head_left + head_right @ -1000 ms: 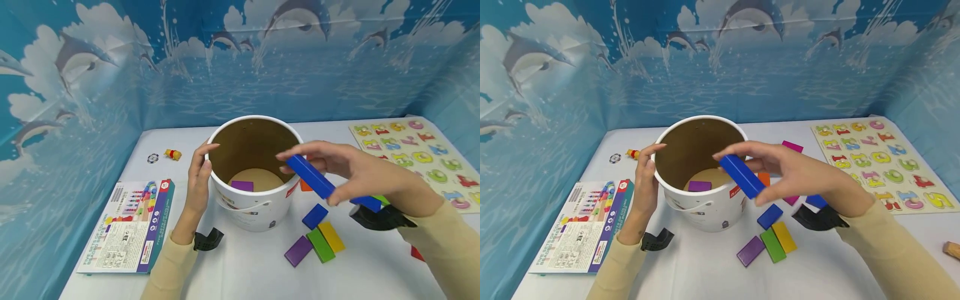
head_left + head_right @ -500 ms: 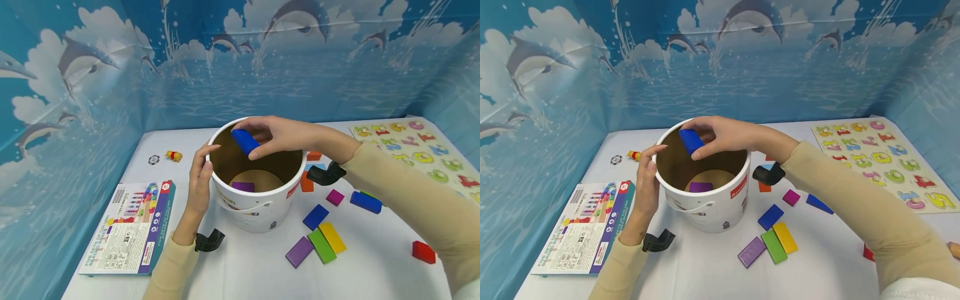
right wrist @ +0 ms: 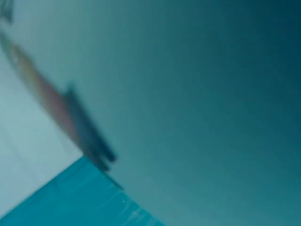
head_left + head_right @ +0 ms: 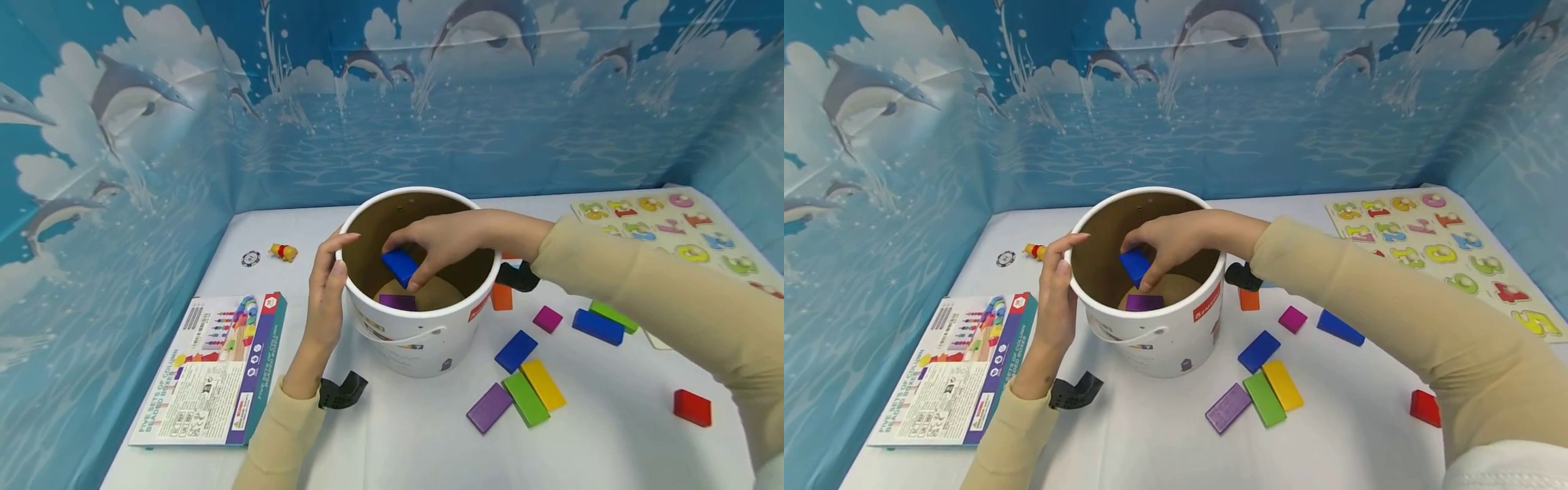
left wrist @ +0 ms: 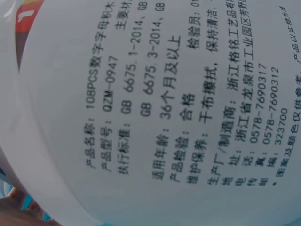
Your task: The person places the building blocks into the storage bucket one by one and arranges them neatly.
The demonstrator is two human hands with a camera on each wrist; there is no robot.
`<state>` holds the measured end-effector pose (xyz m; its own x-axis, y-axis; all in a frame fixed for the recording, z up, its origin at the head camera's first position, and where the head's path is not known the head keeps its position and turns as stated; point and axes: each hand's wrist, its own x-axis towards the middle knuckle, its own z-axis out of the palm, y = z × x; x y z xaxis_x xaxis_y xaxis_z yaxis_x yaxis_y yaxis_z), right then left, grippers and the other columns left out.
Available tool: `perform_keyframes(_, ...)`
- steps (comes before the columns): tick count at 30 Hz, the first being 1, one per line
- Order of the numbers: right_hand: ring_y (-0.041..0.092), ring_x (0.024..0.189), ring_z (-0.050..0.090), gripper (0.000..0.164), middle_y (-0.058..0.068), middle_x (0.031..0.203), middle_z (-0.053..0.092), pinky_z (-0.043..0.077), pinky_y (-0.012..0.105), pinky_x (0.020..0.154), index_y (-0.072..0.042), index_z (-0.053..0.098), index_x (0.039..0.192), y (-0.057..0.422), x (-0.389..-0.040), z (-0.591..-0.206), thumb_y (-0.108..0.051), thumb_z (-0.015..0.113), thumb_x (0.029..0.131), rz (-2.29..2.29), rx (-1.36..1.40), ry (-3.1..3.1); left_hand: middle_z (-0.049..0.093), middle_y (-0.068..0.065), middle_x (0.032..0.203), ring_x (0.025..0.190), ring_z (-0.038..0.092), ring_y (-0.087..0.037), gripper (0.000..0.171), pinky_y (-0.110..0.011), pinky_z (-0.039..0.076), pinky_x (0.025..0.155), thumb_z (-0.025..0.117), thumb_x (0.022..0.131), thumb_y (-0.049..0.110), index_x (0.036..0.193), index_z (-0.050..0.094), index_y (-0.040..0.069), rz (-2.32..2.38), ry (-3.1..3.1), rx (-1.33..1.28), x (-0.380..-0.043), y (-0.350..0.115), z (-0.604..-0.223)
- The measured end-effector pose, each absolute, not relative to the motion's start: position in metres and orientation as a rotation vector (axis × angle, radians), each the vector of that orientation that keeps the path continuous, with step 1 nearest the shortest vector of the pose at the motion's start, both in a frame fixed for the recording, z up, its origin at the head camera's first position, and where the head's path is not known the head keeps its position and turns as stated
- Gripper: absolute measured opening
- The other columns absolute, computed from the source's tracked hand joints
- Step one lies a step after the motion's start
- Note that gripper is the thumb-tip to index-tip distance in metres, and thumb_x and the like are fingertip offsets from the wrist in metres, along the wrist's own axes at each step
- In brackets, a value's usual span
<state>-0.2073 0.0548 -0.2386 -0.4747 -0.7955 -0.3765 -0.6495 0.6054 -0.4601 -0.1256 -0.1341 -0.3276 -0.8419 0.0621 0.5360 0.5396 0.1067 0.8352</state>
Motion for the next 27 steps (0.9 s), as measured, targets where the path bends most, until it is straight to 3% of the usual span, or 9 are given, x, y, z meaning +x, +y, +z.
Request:
perform_keyframes(9,0.022,0.113,0.045,0.068,0.005,0.126,0.048,0.040,0.039,0.091,-0.011,0.038,0.133,0.054,-0.204,-0.242,-0.039,0.066,0.077,-0.251,-1.193,2.279,0.035,-0.001,0.138,0.130,0.023,-0.015,0.042,-0.048,0.020,0.102,0.032,0.090,0.027,0.125,0.041,0.005,-1.778,-2.007,-0.614,-0.126,-0.134,-0.328)
perform_keyframes(15,0.017,0.120,0.041,0.059,0.000,0.131,0.044,0.036,0.038,0.096,-0.014,0.040,0.132,0.068,-0.197,-0.240,-0.032,0.063,0.081,-0.707,-1.334,2.304,0.035,-0.002,0.137,0.130,0.023,-0.016,0.042,-0.046,0.022,0.102,0.032,0.089,0.024,0.125,0.040,0.005,-1.807,-1.994,-0.634,-0.127,-0.133,-0.333)
perform_keyframes(18,0.015,0.121,0.040,0.049,0.000,0.132,0.043,0.036,0.035,0.096,-0.014,0.042,0.131,0.095,-0.180,-0.234,-0.021,0.059,0.085,-1.090,-1.339,2.268,0.035,-0.003,0.137,0.130,0.023,-0.016,0.042,-0.045,0.021,0.102,0.032,0.089,0.024,0.125,0.040,0.005,-1.808,-1.984,-0.642,-0.128,-0.133,-0.336)
perform_keyframes(23,0.020,0.122,0.040,0.045,0.013,0.132,0.043,0.040,0.025,0.092,0.001,0.041,0.129,0.168,-0.134,-0.252,0.008,0.049,0.085,-1.686,-1.192,2.160,0.035,-0.004,0.138,0.130,0.022,-0.017,0.043,-0.046,0.020,0.103,0.032,0.090,0.026,0.125,0.041,0.004,-1.781,-1.978,-0.660,-0.128,-0.135,-0.333)
perform_keyframes(25,0.018,0.121,0.042,0.043,0.014,0.130,0.044,0.042,0.022,0.088,0.004,0.041,0.128,0.196,-0.119,-0.276,0.011,0.045,0.086,-1.768,-1.039,2.204,0.035,-0.004,0.137,0.130,0.022,-0.017,0.044,-0.046,0.020,0.103,0.032,0.090,0.029,0.125,0.041,0.004,-1.773,-1.977,-0.661,-0.129,-0.136,-0.332)
perform_keyframes(27,0.013,0.117,0.045,0.040,0.011,0.129,0.046,0.043,0.020,0.085,0.001,0.042,0.128,0.217,-0.107,-0.305,0.006,0.045,0.089,-1.716,-0.821,2.280,0.035,-0.004,0.137,0.130,0.022,-0.017,0.046,-0.046,0.020,0.103,0.033,0.091,0.034,0.125,0.041,0.004,-1.768,-1.974,-0.658,-0.129,-0.137,-0.332)
